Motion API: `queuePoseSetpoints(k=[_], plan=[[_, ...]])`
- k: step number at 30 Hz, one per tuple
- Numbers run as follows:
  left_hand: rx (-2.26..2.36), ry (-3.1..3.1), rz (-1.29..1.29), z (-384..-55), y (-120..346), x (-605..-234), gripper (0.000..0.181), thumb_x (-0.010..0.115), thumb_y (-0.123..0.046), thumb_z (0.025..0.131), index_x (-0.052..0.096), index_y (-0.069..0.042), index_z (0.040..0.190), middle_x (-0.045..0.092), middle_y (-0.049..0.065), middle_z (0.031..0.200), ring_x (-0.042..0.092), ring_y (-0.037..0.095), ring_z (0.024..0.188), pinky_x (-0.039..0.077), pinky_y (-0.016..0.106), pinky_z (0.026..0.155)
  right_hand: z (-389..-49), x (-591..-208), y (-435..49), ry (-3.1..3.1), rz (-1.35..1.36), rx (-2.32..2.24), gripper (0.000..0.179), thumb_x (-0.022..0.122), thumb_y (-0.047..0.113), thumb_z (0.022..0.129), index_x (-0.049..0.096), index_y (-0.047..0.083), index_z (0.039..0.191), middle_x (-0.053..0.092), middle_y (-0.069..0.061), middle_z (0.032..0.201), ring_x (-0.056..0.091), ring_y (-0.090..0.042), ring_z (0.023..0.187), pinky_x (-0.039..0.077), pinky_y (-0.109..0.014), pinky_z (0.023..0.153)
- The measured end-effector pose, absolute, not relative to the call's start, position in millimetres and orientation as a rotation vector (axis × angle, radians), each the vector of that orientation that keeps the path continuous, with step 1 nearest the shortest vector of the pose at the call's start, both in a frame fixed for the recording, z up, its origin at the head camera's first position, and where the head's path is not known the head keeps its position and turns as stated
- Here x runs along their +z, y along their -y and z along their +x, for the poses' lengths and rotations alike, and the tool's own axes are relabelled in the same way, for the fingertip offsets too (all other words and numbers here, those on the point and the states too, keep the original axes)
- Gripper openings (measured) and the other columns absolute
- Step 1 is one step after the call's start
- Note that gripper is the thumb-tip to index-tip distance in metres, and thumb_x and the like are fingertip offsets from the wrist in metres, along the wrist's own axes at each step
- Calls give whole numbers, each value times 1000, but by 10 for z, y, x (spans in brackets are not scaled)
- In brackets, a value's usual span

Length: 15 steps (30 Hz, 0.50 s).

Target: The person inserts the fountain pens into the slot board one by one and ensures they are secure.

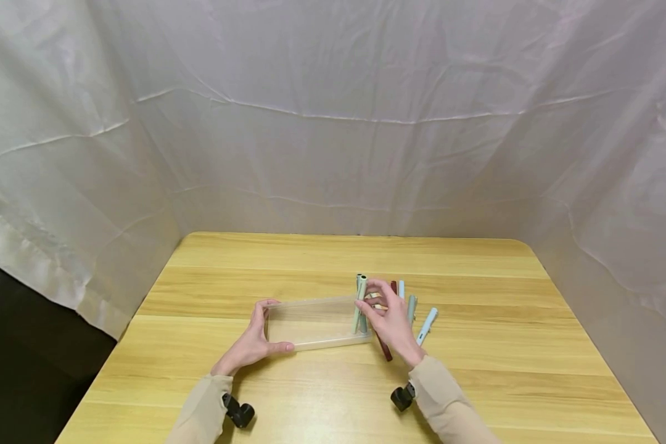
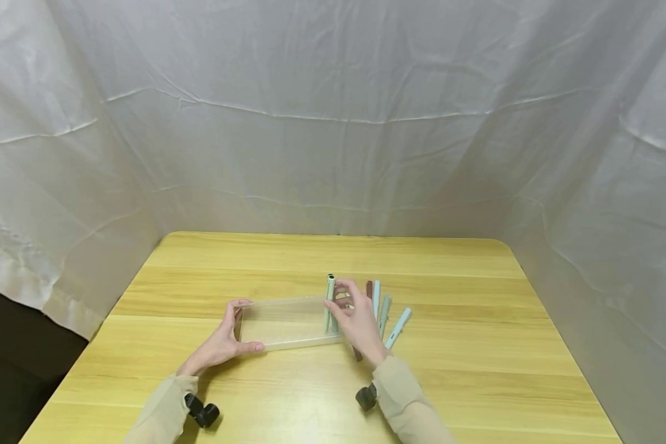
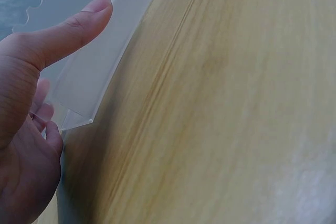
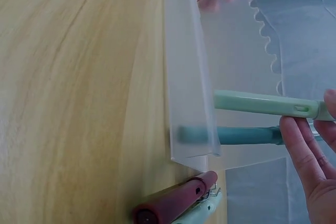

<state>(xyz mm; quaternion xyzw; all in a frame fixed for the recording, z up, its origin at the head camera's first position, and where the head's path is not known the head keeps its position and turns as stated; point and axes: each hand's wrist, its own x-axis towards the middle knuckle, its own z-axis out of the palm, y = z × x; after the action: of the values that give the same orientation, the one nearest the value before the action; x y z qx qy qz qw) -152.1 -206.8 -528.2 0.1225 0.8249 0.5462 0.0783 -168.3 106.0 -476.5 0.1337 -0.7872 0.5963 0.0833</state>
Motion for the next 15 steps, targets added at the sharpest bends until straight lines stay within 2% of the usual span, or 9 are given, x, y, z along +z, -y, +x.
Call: queuePoseSetpoints(k=[5, 11, 15], plan=[[1638, -2470, 366, -1523, 2070, -5281, 101, 91, -19, 71, 23, -4, 145, 17, 26, 158, 5, 50, 154, 3, 65, 125, -1680, -4772, -1050, 2362, 433, 1736, 41, 73, 5, 90, 57, 6, 128, 68, -18, 113, 73, -32, 90, 62, -21, 74], [1637, -2474, 365, -1525, 2071, -5287, 101, 91, -19, 71, 23, -5, 145, 18, 25, 158, 6, 50, 154, 4, 65, 125, -1683, -4805, -1034, 2375, 515, 1538, 43, 75, 6, 88, 59, 9, 128, 72, -17, 101, 76, -26, 80, 62, -19, 68], [1637, -2472, 358, -1527, 2072, -5293, 101, 91, -19, 71, 23, -5, 145, 18, 25, 158, 6, 49, 154, 3, 65, 125, -1669, -4807, -1016, 2371, 564, 1434, 48, 75, 6, 88, 57, 10, 132, 72, -16, 98, 76, -24, 75, 62, -19, 65]])
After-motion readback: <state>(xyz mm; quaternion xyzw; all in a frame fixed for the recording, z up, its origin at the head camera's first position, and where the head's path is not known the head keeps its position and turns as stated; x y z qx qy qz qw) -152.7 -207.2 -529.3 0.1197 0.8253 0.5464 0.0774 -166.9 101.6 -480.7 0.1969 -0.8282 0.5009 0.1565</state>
